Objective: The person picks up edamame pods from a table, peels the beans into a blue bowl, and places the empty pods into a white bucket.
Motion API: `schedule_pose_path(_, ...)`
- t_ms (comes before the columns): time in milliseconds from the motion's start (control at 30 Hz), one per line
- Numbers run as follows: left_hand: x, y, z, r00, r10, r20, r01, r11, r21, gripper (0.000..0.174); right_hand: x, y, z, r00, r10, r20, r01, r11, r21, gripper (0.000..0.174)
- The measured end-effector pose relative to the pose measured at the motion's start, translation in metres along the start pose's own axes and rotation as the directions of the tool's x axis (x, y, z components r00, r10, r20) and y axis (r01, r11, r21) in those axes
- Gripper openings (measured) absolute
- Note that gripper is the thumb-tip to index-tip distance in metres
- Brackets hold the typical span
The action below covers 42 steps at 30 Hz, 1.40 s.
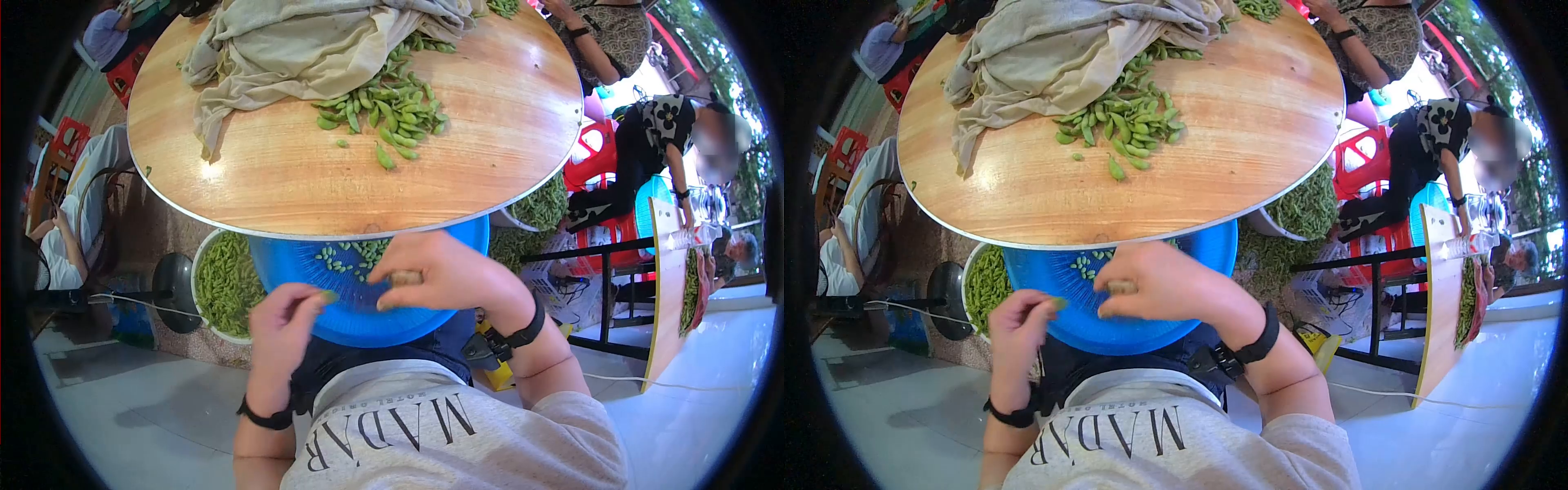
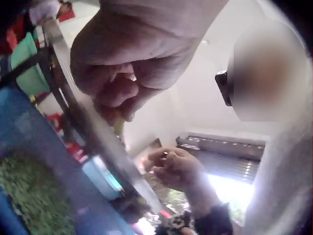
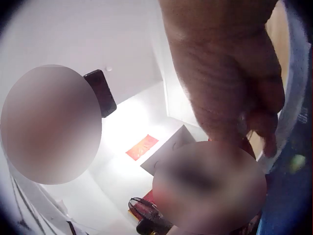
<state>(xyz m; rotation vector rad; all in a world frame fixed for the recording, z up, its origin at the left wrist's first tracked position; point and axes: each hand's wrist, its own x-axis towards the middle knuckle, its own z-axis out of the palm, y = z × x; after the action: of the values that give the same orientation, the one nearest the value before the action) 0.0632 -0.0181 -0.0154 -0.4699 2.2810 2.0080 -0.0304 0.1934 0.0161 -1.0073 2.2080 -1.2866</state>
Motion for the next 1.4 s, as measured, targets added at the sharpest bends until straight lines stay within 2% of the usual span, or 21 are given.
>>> schedule_pose_path(33, 0.003, -0.010, -0.014, 0.990, 0.115, -0.082, -0.104, 0.986, 0.128, 0.006, 0.004, -0.003, -0.009, 0.996, 0.015, -0.087, -0.019, 0.999, -0.050, 0.021)
schedule_pose_path(67, 0.003, -0.013, -0.027, 0.980, 0.081, -0.182, -0.052, 0.986, 0.160, 0.007, 0.009, -0.002, -0.017, 0.985, 0.025, -0.173, -0.043, 0.994, -0.100, 0.021)
schedule_pose_path(100, 0.006, -0.018, -0.045, 0.975, 0.096, -0.201, -0.002, 0.906, 0.424, 0.013, 0.019, 0.003, -0.024, 0.951, -0.032, -0.306, -0.070, 0.946, -0.315, 0.019)
schedule_pose_path(200, 0.008, -0.017, -0.061, 0.919, 0.295, -0.260, 0.029, 0.608, 0.794, 0.022, 0.047, 0.030, -0.029, 0.870, -0.001, -0.493, -0.232, 0.881, -0.412, 0.018)
schedule_pose_path(233, 0.009, -0.003, -0.058, 0.942, 0.157, -0.296, 0.099, 0.714, 0.693, 0.028, 0.051, 0.037, -0.029, 0.870, -0.020, -0.492, -0.218, 0.880, -0.421, 0.018)
schedule_pose_path(333, 0.013, 0.015, -0.042, 0.948, 0.260, -0.183, -0.166, 0.897, 0.410, 0.029, 0.058, 0.041, -0.033, 0.891, -0.054, -0.450, -0.145, 0.907, -0.395, 0.016)
schedule_pose_path(400, 0.026, 0.022, -0.025, 0.822, 0.569, -0.036, -0.501, 0.751, 0.429, 0.031, 0.054, 0.025, -0.038, 0.919, -0.031, -0.394, -0.088, 0.956, -0.280, 0.015)
schedule_pose_path(467, 0.036, 0.045, 0.002, 0.746, 0.666, 0.005, -0.606, 0.676, 0.420, 0.026, 0.049, 0.011, -0.036, 0.960, -0.121, -0.253, 0.050, 0.961, -0.273, 0.013)
schedule_pose_path(500, 0.040, 0.049, 0.010, 0.756, 0.651, 0.074, -0.616, 0.667, 0.420, 0.025, 0.045, 0.004, -0.034, 0.969, -0.167, -0.184, 0.117, 0.960, -0.256, 0.012)
schedule_pose_path(567, 0.046, 0.053, 0.021, 0.759, 0.614, 0.217, -0.641, 0.647, 0.413, 0.023, 0.038, -0.012, -0.030, 0.983, -0.153, -0.105, 0.131, 0.973, -0.190, 0.010)
schedule_pose_path(633, 0.046, 0.051, 0.020, 0.796, 0.526, 0.298, -0.604, 0.718, 0.347, 0.019, 0.029, -0.014, -0.029, 0.989, -0.137, -0.055, 0.127, 0.979, -0.158, 0.010)
schedule_pose_path(667, 0.046, 0.050, 0.020, 0.808, 0.481, 0.341, -0.580, 0.751, 0.316, 0.017, 0.025, -0.009, -0.026, 0.989, -0.081, -0.125, 0.077, 0.996, -0.039, 0.009)
schedule_pose_path(733, 0.036, 0.049, 0.023, 0.928, 0.261, 0.267, -0.301, 0.946, 0.121, 0.015, 0.017, 0.003, -0.017, 0.970, 0.052, -0.239, -0.001, 0.978, 0.207, 0.019)
schedule_pose_path(767, 0.032, 0.049, 0.025, 0.960, 0.136, 0.245, -0.144, 0.990, 0.012, 0.014, 0.014, 0.003, -0.015, 0.972, 0.169, -0.162, -0.106, 0.934, 0.342, 0.025)
schedule_pose_path(833, 0.027, 0.047, 0.027, 0.973, 0.086, 0.212, -0.076, 0.996, -0.052, 0.014, 0.005, 0.002, -0.011, 0.931, 0.363, 0.037, -0.319, 0.760, 0.566, 0.038)
schedule_pose_path(867, 0.025, 0.045, 0.029, 0.978, 0.060, 0.199, -0.044, 0.995, -0.085, 0.014, 0.003, 0.002, -0.005, 0.934, 0.350, 0.064, -0.320, 0.746, 0.585, 0.041)
schedule_pose_path(967, 0.023, 0.031, 0.035, 0.968, 0.176, 0.179, -0.167, 0.984, -0.065, 0.016, 0.001, 0.003, 0.010, 0.947, 0.298, 0.121, -0.307, 0.729, 0.612, 0.044)
schedule_pose_path(1167, 0.012, 0.040, 0.036, 0.935, 0.307, 0.177, -0.347, 0.893, 0.287, 0.015, 0.000, -0.001, 0.014, 0.938, 0.314, 0.148, -0.340, 0.738, 0.583, 0.038)
schedule_pose_path(1300, 0.008, 0.029, 0.041, 0.935, 0.339, 0.108, -0.354, 0.915, 0.195, 0.014, -0.003, -0.001, 0.022, 0.934, 0.350, 0.077, -0.329, 0.753, 0.569, 0.035)
schedule_pose_path(1367, 0.005, 0.024, 0.041, 0.944, 0.317, 0.094, -0.329, 0.932, 0.155, 0.013, -0.005, -0.001, 0.026, 0.944, 0.328, 0.038, -0.296, 0.790, 0.536, 0.034)
schedule_pose_path(1400, 0.004, 0.022, 0.041, 0.961, 0.259, 0.096, -0.269, 0.956, 0.116, 0.012, -0.005, -0.002, 0.027, 0.946, 0.324, 0.023, -0.287, 0.802, 0.524, 0.033)
